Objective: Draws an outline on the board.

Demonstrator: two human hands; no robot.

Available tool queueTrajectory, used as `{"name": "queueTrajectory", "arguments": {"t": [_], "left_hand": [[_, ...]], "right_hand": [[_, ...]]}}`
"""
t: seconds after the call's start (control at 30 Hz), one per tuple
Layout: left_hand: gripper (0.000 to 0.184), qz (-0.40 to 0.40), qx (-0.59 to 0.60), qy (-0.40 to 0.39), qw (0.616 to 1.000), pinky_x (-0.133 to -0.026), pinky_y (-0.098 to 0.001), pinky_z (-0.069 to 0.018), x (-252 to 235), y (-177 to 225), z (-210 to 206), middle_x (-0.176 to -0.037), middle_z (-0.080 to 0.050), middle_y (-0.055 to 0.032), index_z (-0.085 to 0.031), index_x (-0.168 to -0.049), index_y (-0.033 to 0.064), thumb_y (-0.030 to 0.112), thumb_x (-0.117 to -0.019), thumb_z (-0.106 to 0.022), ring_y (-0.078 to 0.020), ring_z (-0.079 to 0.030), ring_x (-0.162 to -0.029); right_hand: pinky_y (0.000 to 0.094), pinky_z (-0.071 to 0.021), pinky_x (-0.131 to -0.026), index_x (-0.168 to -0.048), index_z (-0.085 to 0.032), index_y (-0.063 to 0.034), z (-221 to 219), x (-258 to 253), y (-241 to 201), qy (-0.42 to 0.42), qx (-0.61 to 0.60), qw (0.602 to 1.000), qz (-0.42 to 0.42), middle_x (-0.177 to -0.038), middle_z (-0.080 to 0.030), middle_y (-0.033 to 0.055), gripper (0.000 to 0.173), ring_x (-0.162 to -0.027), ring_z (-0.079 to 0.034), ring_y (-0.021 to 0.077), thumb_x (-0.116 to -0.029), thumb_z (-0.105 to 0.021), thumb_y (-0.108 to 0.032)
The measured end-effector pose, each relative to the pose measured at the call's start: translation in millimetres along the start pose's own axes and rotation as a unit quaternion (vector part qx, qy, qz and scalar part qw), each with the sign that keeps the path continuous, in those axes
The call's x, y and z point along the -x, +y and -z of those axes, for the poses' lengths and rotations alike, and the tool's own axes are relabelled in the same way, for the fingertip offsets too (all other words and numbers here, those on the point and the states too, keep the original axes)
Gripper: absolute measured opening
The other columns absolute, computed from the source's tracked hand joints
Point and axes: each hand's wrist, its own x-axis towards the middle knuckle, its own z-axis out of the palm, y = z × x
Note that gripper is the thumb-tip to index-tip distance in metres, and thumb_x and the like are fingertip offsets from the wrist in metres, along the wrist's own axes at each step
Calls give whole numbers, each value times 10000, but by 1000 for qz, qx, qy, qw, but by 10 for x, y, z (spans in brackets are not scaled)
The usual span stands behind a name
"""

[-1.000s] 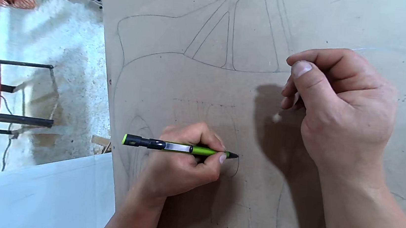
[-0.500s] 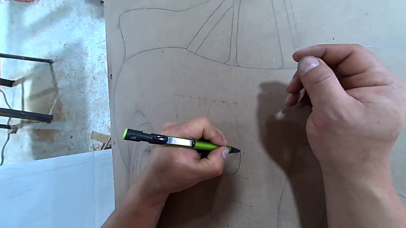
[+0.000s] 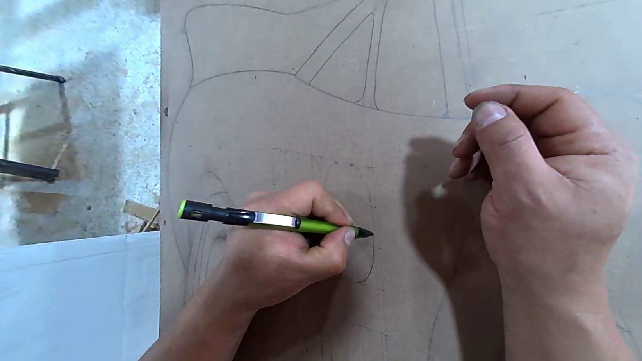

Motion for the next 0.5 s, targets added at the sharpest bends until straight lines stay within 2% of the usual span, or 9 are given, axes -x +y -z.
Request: {"name": "queueTrajectory", "arguments": {"t": [0.5], "left_hand": [[41,44,-15,62,997,-442,-238,-543,-7,31,-63,-774,-711,19,-687,-866,162,134,-848,-712,-96,-642,-553]], "right_hand": [[248,-610,-581,-1124,-689,-53,-1,22,-12,0,-1,1000,-9,-828,-690,2,163,-680,-685,113,-1059,-565,-135]]}}
